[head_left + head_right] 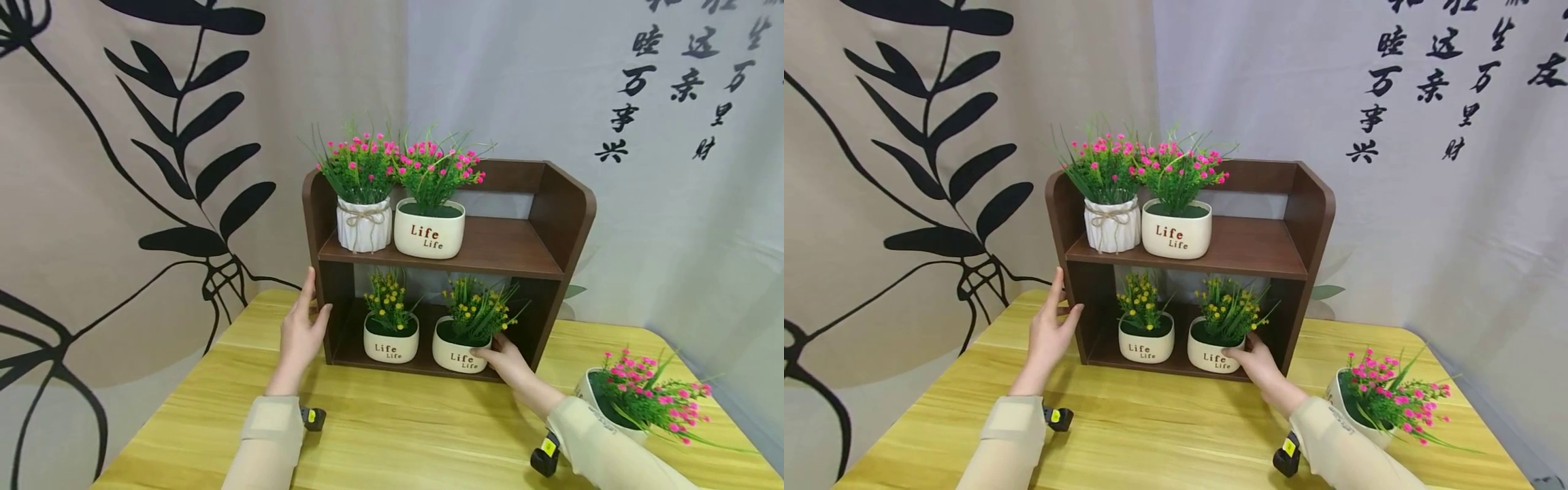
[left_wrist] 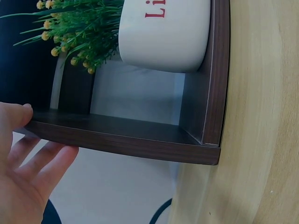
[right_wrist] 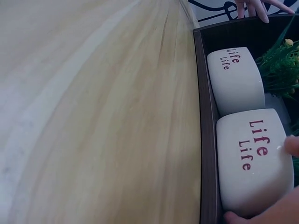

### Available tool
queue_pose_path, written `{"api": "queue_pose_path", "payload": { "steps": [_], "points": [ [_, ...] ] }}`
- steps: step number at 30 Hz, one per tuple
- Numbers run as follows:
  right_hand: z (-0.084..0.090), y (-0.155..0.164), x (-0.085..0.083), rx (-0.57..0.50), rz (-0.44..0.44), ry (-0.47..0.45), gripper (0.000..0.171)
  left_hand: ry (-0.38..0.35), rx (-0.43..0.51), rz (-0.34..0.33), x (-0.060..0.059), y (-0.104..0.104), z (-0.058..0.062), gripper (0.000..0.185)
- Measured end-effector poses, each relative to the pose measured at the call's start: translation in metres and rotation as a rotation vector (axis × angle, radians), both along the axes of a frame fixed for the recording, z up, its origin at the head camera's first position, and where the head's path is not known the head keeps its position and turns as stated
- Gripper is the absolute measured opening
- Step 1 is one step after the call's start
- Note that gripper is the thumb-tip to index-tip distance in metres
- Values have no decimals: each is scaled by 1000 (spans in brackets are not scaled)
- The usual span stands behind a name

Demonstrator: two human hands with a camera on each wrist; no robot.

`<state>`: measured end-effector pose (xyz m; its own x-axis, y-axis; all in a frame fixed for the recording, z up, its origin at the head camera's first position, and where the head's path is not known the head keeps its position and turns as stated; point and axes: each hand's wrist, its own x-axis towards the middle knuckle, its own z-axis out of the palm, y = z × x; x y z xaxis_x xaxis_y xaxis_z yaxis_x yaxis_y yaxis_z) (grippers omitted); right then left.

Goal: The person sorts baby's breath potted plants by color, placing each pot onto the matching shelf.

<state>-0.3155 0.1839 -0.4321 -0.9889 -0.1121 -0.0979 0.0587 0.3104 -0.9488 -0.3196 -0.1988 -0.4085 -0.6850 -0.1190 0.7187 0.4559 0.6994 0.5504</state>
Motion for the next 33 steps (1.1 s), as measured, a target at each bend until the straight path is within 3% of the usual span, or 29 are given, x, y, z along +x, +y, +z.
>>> {"api": "queue_pose_path", "payload": {
  "steps": [25,33],
  "points": [
    [3,-10,-6,-48,5,8,88,6,-11,-6,-1,2,3,80],
    [18,-3,14,-29,35,10,85,-27,-3,-3,1,0,1,79]
  ]
}}
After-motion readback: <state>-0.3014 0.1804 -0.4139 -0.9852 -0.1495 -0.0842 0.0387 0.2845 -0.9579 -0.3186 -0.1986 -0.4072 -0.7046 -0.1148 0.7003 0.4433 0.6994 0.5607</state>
